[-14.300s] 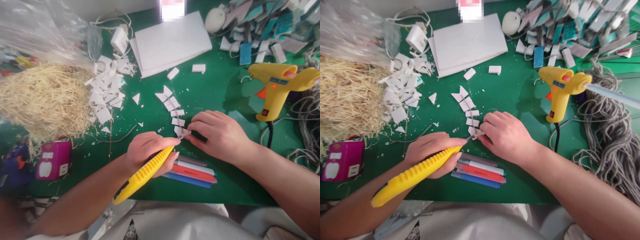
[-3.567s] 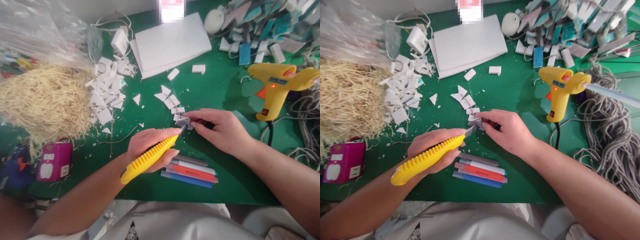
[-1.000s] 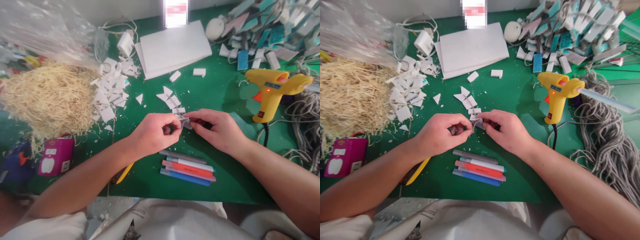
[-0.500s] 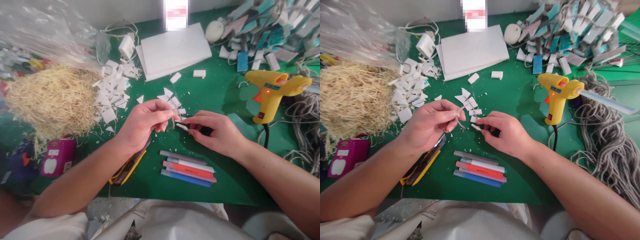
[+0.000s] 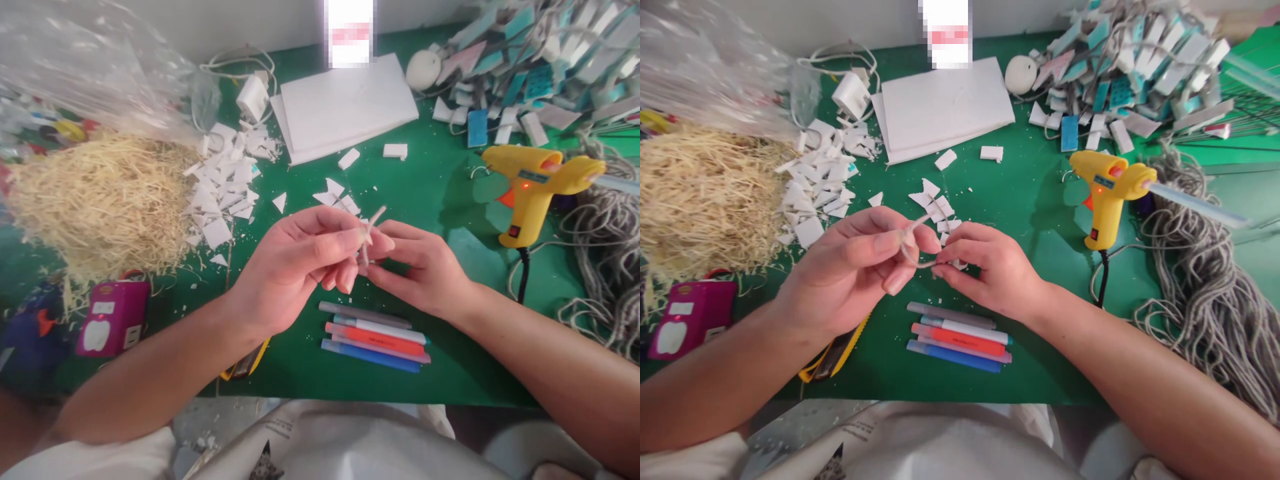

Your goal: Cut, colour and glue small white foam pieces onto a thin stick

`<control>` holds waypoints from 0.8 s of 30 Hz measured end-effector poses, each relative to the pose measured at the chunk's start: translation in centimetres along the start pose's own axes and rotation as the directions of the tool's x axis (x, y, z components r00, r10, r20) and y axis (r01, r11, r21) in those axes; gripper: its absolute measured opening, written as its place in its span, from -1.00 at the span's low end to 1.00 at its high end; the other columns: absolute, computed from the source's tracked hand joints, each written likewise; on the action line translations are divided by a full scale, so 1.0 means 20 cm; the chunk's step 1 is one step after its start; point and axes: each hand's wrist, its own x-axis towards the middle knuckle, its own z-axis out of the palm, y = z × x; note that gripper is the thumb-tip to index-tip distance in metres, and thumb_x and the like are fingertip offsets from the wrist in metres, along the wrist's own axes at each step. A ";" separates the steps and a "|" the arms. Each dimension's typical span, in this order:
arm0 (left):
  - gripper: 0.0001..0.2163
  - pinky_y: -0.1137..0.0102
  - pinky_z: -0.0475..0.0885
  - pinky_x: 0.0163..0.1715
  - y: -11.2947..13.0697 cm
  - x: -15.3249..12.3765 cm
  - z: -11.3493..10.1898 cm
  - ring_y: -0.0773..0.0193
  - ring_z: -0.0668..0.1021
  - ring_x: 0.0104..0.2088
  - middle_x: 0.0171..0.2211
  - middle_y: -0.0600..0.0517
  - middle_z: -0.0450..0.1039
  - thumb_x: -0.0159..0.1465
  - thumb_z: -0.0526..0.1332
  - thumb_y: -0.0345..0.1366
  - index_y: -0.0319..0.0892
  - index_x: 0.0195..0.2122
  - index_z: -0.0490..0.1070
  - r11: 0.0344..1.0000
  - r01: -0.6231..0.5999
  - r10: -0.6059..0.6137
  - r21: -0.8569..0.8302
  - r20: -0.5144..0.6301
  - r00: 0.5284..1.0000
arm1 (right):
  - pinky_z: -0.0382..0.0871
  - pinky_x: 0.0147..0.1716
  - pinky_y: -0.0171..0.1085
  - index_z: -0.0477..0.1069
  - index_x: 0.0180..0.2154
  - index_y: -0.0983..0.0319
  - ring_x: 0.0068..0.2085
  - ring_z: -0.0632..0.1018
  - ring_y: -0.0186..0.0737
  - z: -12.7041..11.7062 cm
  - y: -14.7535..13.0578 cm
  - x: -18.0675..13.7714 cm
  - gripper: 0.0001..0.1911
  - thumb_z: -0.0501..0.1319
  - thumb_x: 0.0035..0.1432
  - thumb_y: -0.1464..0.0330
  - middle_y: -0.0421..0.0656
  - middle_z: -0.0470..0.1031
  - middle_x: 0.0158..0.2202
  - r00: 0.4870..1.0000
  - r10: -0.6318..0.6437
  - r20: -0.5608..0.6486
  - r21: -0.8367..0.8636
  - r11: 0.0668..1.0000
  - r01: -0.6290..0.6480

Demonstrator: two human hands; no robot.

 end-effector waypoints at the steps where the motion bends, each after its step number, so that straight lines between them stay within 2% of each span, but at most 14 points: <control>1: -0.92 0.59 0.31 -0.64 0.00 0.00 0.00 0.54 0.42 -0.63 -0.41 0.09 0.57 0.21 0.31 -0.41 -0.19 -0.44 0.50 1.000 -0.003 0.003 -0.030 -0.005 1.000 | 0.55 -0.31 -0.33 0.56 -0.28 0.24 -0.31 0.60 -0.33 0.00 0.00 0.00 -0.91 0.29 0.31 0.42 -0.12 0.59 -0.30 1.000 -0.003 -0.006 -0.008 1.000 0.003; 5: -0.85 0.68 0.31 -0.65 0.07 0.02 -0.03 0.59 0.40 -0.65 -0.57 0.15 0.42 0.19 0.28 -0.50 -0.26 -0.51 0.38 0.980 -0.089 0.071 -0.178 -0.102 0.992 | 0.55 -0.32 -0.33 0.56 -0.29 0.22 -0.30 0.61 -0.31 -0.02 0.00 -0.01 -0.92 0.29 0.29 0.45 -0.12 0.61 -0.30 1.000 -0.004 -0.016 -0.076 0.997 0.003; 8: -0.81 0.69 0.29 -0.65 0.12 0.02 -0.06 0.60 0.37 -0.67 -0.63 0.14 0.35 0.17 0.23 -0.53 -0.28 -0.57 0.32 0.969 -0.177 0.144 -0.173 -0.187 0.972 | 0.55 -0.33 -0.29 0.56 -0.31 0.22 -0.33 0.61 -0.30 -0.03 0.01 -0.02 -0.88 0.25 0.30 0.43 -0.11 0.60 -0.31 1.000 -0.028 0.009 -0.116 0.993 0.029; 12: -0.86 0.65 0.23 -0.66 0.12 0.02 -0.09 0.58 0.32 -0.68 -0.65 0.15 0.33 0.15 0.25 -0.49 -0.26 -0.54 0.39 0.978 -0.207 0.195 -0.035 -0.206 0.959 | 0.49 -0.39 -0.26 0.47 -0.45 0.21 -0.39 0.58 -0.29 -0.05 0.01 -0.03 -0.76 0.28 0.31 0.34 -0.13 0.58 -0.38 0.994 -0.103 0.048 -0.226 0.968 0.111; 16: -0.92 0.58 0.22 -0.65 0.05 0.02 -0.11 0.52 0.36 -0.64 -0.61 0.15 0.39 0.14 0.31 -0.44 -0.19 -0.48 0.47 0.968 -0.140 0.171 0.208 -0.142 0.975 | 0.50 -0.41 -0.29 0.52 -0.26 0.20 -0.34 0.62 -0.28 -0.06 -0.01 -0.04 -0.97 0.29 0.27 0.43 -0.08 0.63 -0.25 0.999 -0.035 -0.025 -0.307 0.951 0.025; 20: -0.95 0.56 0.25 -0.64 -0.01 0.01 -0.10 0.49 0.35 -0.62 -0.58 0.15 0.40 0.14 0.34 -0.35 -0.18 -0.45 0.52 0.898 -0.049 0.095 0.438 -0.084 0.992 | 0.51 -0.38 -0.24 0.45 -0.44 0.17 -0.35 0.62 -0.24 -0.07 -0.02 -0.04 -0.80 0.35 0.24 0.36 -0.13 0.61 -0.32 0.995 -0.016 -0.103 -0.352 0.936 -0.022; 22: -0.94 0.56 0.26 -0.63 -0.03 0.02 -0.10 0.49 0.35 -0.61 -0.57 0.15 0.40 0.14 0.35 -0.32 -0.18 -0.43 0.53 0.865 -0.036 0.079 0.500 -0.066 0.995 | 0.54 -0.37 -0.21 0.52 -0.33 0.15 -0.35 0.62 -0.23 -0.07 -0.02 -0.04 -0.92 0.37 0.22 0.34 -0.11 0.62 -0.25 0.989 0.023 -0.148 -0.340 0.938 -0.073; 23: -0.93 0.57 0.26 -0.63 -0.03 0.02 -0.09 0.48 0.36 -0.60 -0.57 0.15 0.41 0.15 0.35 -0.31 -0.18 -0.42 0.54 0.852 -0.032 0.071 0.522 -0.055 0.996 | 0.56 -0.36 -0.21 0.54 -0.21 0.14 -0.36 0.62 -0.24 -0.07 -0.02 -0.04 -0.91 0.37 0.21 0.34 -0.11 0.62 -0.20 0.986 0.048 -0.161 -0.323 0.941 -0.099; 24: -0.93 0.57 0.27 -0.62 -0.03 0.02 -0.09 0.47 0.37 -0.59 -0.56 0.14 0.42 0.15 0.35 -0.30 -0.19 -0.41 0.55 0.840 -0.029 0.062 0.541 -0.043 0.997 | 0.57 -0.35 -0.21 0.54 -0.10 0.13 -0.36 0.61 -0.26 -0.06 -0.02 -0.04 -0.80 0.37 0.21 0.34 -0.10 0.62 -0.17 0.985 0.067 -0.162 -0.305 0.946 -0.114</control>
